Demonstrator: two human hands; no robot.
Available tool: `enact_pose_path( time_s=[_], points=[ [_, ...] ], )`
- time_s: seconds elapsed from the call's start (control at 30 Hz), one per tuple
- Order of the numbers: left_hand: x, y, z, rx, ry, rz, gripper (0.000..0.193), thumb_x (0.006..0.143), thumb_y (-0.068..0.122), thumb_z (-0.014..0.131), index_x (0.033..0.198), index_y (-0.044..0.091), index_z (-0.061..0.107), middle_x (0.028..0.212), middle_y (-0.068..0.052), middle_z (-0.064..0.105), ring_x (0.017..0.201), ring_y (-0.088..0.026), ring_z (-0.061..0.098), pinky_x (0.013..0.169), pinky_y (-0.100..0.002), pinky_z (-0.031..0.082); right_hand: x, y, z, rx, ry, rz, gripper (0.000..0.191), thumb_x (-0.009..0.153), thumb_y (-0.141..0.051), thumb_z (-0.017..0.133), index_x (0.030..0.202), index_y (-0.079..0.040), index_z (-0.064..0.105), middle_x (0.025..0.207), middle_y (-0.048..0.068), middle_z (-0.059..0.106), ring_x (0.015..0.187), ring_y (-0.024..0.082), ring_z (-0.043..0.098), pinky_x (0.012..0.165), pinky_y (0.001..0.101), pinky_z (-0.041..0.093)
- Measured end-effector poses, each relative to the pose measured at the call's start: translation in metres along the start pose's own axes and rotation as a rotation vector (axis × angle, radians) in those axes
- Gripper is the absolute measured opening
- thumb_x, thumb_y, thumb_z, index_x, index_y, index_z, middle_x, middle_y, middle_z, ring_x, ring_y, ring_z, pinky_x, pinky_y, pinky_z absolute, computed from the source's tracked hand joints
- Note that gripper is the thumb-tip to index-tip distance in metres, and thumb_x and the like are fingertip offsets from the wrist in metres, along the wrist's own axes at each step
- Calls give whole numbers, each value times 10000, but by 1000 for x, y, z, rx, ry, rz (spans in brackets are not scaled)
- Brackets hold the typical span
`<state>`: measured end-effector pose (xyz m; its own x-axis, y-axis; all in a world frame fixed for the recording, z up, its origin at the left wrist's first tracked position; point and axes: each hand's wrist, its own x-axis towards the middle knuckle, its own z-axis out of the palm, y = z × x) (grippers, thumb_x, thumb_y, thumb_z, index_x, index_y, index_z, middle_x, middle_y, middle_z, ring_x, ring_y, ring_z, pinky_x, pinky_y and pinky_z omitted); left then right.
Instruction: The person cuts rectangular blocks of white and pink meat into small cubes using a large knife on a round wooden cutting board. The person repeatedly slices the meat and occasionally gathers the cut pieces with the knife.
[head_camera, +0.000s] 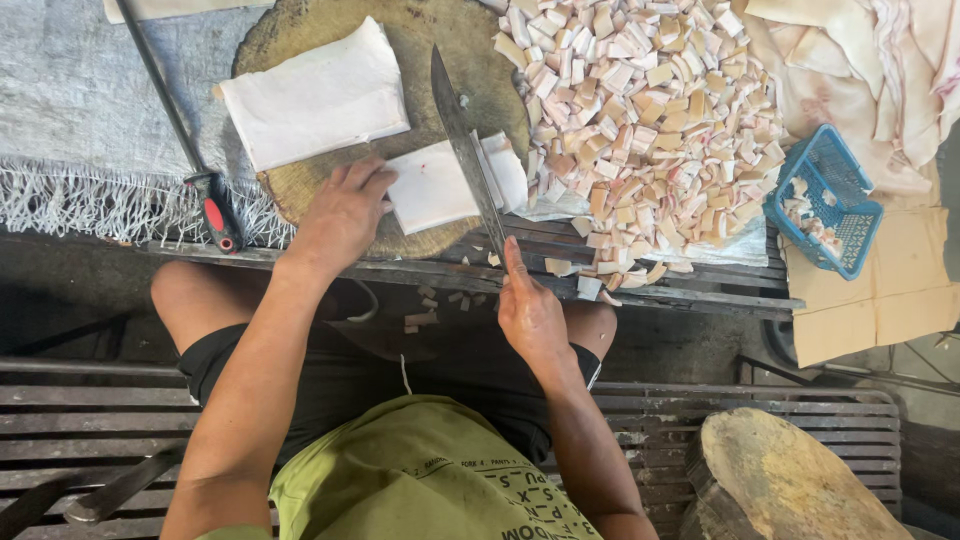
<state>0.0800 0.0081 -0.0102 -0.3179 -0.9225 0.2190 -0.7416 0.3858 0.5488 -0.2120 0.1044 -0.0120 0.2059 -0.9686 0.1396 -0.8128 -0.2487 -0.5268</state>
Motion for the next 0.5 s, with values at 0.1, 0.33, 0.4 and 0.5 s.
enact_pose_path(
  time_s=[0.1, 0.33, 0.4, 0.5],
  points=[
    [-4, -3, 4, 79, 35, 41, 411, 915, 52, 641, 1325, 21, 638, 1445, -168, 556, 1286, -384, 544, 1073, -469, 456, -2, -14, -24, -3, 89, -49, 697, 985, -23, 587, 1624, -115, 324, 841, 238, 713, 724, 394, 718, 618, 466, 586],
    [-2, -10, 12, 72, 25, 47, 371, 927, 66, 638, 1293, 12, 657, 1440, -163, 570, 1265, -377, 560, 1069, -462, 462, -2, -34, -73, -90, 587, -257, 673, 1100, -40, 499, 1692, -140, 195, 925, 189, 718, 748, 275, 706, 620, 353, 590],
    [-3, -10, 12, 65, 28, 43, 365, 929, 75, 643, 1287, 11, 658, 1429, -159, 578, 1264, -375, 562, 1066, -463, 464, 9, -33, -41, -321, 660, -328, 700, 1079, -71, 490, 1713, -137, 201, 982, 286, 668, 815, 414, 689, 699, 450, 580],
    [-2, -11, 12, 56, 5, 32, 366, 923, 101, 658, 1278, 13, 659, 1414, -150, 587, 1250, -372, 565, 1059, -469, 462, 6, -24, -7, -131, -70, 19, 733, 922, -42, 571, 1593, -3, 278, 808, 278, 685, 667, 472, 654, 596, 556, 527]
  ],
)
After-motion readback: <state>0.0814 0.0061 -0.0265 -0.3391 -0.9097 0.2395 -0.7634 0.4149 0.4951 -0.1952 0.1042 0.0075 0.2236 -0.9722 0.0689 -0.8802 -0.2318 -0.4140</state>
